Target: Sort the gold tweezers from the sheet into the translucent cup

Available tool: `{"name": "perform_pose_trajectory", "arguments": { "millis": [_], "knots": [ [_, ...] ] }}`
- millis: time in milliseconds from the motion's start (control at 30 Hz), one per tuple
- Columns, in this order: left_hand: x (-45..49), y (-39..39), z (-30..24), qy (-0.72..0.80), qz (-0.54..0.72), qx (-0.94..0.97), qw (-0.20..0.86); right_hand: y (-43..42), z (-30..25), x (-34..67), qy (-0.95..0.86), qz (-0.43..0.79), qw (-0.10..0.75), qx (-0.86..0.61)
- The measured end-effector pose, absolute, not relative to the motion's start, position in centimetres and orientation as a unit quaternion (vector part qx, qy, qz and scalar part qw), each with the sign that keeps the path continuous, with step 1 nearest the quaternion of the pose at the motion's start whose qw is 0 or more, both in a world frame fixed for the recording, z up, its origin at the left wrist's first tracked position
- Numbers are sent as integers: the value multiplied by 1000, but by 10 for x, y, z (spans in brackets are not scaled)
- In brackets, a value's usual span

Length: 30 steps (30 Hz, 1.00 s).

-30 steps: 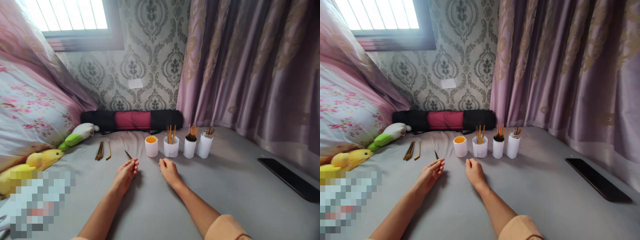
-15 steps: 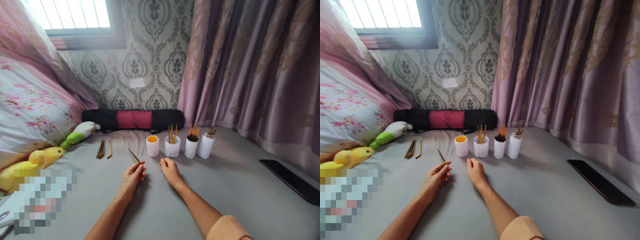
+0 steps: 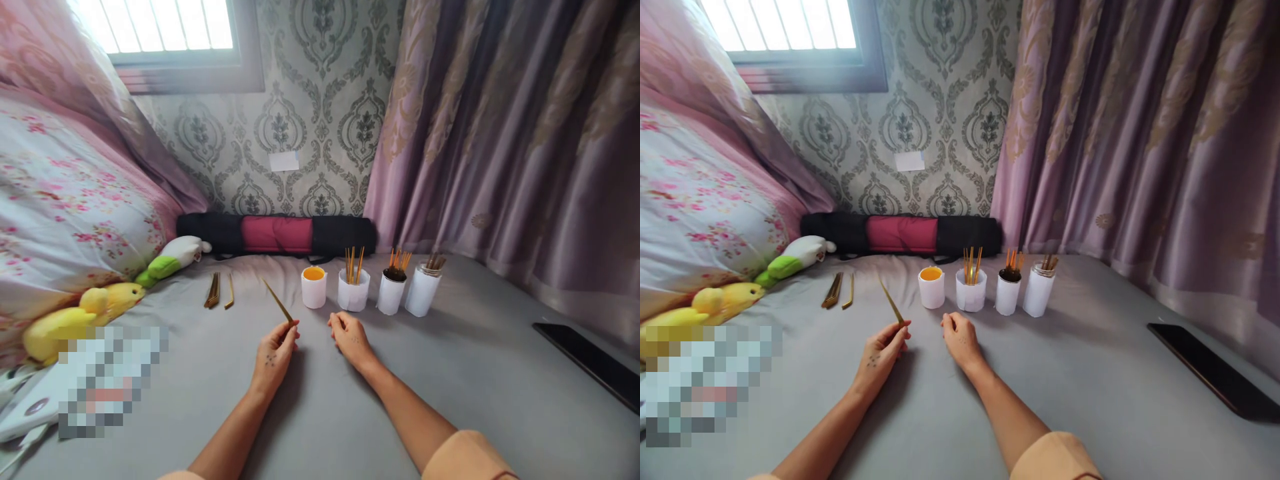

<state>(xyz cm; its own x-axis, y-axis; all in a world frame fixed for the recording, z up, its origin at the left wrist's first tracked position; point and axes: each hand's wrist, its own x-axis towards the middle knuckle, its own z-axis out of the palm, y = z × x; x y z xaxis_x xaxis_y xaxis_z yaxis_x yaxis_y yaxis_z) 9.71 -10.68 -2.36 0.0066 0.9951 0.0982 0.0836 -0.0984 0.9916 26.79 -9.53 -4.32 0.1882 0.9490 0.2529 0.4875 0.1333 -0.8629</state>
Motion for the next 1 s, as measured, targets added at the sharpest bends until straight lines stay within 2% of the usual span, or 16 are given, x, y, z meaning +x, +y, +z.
{"name": "perform_pose_trajectory", "arguments": {
  "millis": [400,1000],
  "knots": [
    [95,-111,-22,465,499,672,287,-100,-34,266,-561,316,483,-593],
    [95,-115,-24,455,467,731,201,-105,-25,260,-553,344,517,-555]
  ]
}}
